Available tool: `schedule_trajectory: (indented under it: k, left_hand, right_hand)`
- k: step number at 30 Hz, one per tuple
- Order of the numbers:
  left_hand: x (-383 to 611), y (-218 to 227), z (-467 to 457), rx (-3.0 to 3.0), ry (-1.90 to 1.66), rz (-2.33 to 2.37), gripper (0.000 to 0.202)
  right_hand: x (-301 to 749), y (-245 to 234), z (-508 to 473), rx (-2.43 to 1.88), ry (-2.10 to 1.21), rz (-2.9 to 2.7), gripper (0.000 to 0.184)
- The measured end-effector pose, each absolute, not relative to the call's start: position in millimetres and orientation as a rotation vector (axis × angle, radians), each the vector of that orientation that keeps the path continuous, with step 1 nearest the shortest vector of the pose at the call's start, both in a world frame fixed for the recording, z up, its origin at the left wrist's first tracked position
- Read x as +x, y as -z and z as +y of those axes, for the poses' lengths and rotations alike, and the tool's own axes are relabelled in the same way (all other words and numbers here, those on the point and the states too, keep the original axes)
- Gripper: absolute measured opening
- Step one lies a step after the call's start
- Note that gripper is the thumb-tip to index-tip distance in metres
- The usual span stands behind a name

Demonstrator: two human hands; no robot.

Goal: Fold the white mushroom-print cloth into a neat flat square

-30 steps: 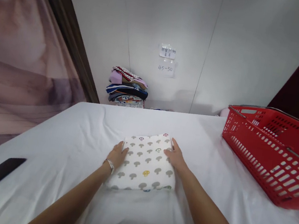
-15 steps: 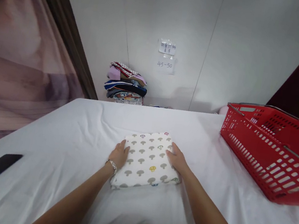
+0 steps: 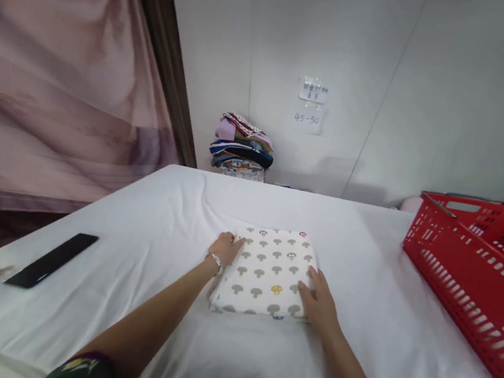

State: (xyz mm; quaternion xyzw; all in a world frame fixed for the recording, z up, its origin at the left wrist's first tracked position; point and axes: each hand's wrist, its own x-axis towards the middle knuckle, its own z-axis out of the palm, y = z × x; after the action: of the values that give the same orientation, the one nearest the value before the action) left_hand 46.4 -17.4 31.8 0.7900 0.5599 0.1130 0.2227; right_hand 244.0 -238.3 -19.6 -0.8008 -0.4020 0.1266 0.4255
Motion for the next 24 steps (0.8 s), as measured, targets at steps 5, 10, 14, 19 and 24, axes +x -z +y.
schedule_trajectory:
  k: [5, 10, 14, 19, 24]
  left_hand:
    - [54.0, -28.2, -14.6, 2.145, -0.362, 1.59, 0.045]
    - [53.2, -22.5, -11.5, 2.129, -0.383, 1.601, 0.038]
    - [50.9, -20.8, -9.7, 2.117, -0.39, 1.617, 0.037]
    - [48.2, -23.7, -9.7, 2.156, -0.409, 1.583, 0.042]
    - [50.3, -24.3, -7.8, 2.128, -0.349, 1.575, 0.045]
  right_hand:
    - [245.8, 24.4, -236.8, -2.016, -0.258, -1.029, 0.056]
    - [244.3, 24.0, -238.0, -2.041, -0.202, -1.075, 0.054]
    - [242.7, 22.3, -239.0, -2.063, -0.196, -1.111, 0.054]
    - [244.9, 22.3, -238.7, -2.085, -0.234, -1.136, 0.056]
    - [245.1, 20.4, -238.5, -2.097, -0.261, -1.137, 0.056]
